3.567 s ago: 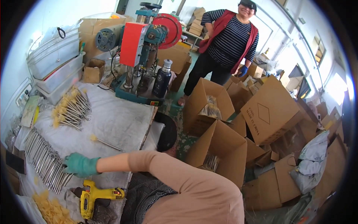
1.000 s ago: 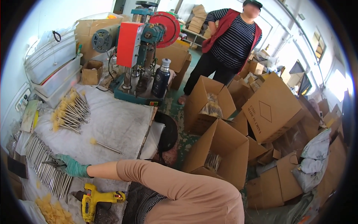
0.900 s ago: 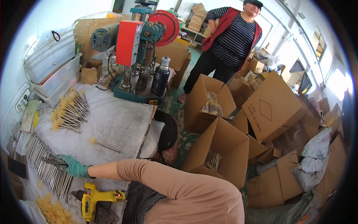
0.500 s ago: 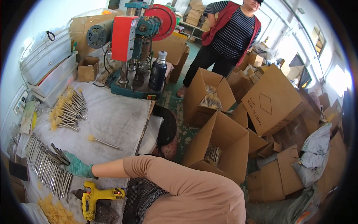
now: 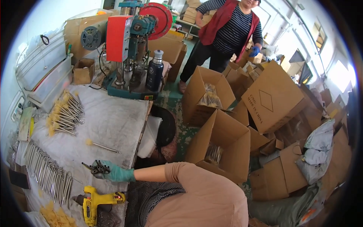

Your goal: Gluing plastic decorative components onto wooden sticks using a hot glue gun at a factory workbench.

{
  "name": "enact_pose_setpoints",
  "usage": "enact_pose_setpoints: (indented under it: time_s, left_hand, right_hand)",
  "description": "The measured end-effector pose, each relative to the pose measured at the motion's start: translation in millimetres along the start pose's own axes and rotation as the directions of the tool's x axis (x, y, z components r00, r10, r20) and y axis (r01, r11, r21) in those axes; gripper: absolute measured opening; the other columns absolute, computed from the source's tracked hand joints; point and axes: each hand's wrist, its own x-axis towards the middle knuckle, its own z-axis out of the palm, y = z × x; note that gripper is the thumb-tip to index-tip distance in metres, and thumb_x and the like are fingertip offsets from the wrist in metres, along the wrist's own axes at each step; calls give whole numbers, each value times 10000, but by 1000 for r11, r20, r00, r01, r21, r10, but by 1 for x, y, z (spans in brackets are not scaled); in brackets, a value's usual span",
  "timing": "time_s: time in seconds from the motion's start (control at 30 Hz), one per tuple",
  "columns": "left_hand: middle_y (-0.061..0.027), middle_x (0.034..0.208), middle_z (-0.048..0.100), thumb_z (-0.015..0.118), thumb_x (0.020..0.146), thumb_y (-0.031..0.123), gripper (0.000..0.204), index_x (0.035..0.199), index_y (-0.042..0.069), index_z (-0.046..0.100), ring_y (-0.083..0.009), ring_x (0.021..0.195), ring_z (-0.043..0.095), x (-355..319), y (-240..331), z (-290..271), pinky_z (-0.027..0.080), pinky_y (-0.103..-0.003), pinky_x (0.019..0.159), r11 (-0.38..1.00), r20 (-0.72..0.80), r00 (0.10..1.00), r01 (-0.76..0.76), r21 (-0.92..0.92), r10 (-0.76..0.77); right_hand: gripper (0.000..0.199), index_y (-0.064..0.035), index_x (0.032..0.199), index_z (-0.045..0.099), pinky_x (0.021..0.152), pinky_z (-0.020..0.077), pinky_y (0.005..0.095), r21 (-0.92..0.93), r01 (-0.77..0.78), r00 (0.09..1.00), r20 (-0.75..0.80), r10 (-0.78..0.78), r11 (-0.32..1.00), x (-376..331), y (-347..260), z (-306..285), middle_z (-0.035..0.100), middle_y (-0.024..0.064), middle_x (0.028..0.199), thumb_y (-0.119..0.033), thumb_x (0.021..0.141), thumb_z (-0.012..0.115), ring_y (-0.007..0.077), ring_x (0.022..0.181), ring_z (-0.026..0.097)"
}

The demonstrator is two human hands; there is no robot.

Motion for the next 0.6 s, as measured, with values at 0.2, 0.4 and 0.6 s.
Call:
enact_pose_setpoints:
  time_s: [0.2,0.4,0.6]
  left_hand:
    - [-216,1164,557,574,899,470,626,1227,-56,489,-357,966,593,1,4,-9,516,-419,784,999,56,998,26,-22,-25]
    - [-216,1253,529,479,938,490,654,1331,-30,421,-373,1063,568,-23,-14,7,489,-428,875,983,143,989,-71,170,46]
    - [-211,1398,441,363,1003,398,595,1433,-7,293,-395,1198,508,-18,-2,-9,451,-429,967,710,276,907,-422,564,319]
  right_hand:
    - [395,-10,1215,513,885,440,312,-311,-105,986,-156,58,944,-13,7,-13,577,128,1024,-147,872,655,174,936,510]
    - [520,14,1293,446,959,400,326,-603,23,973,-171,-157,797,-21,38,-13,515,145,1191,-159,859,674,198,1054,484]
    - [376,-12,1173,510,914,446,337,-255,-108,992,-90,88,961,-15,15,-17,493,121,1195,-143,861,673,251,1034,522]
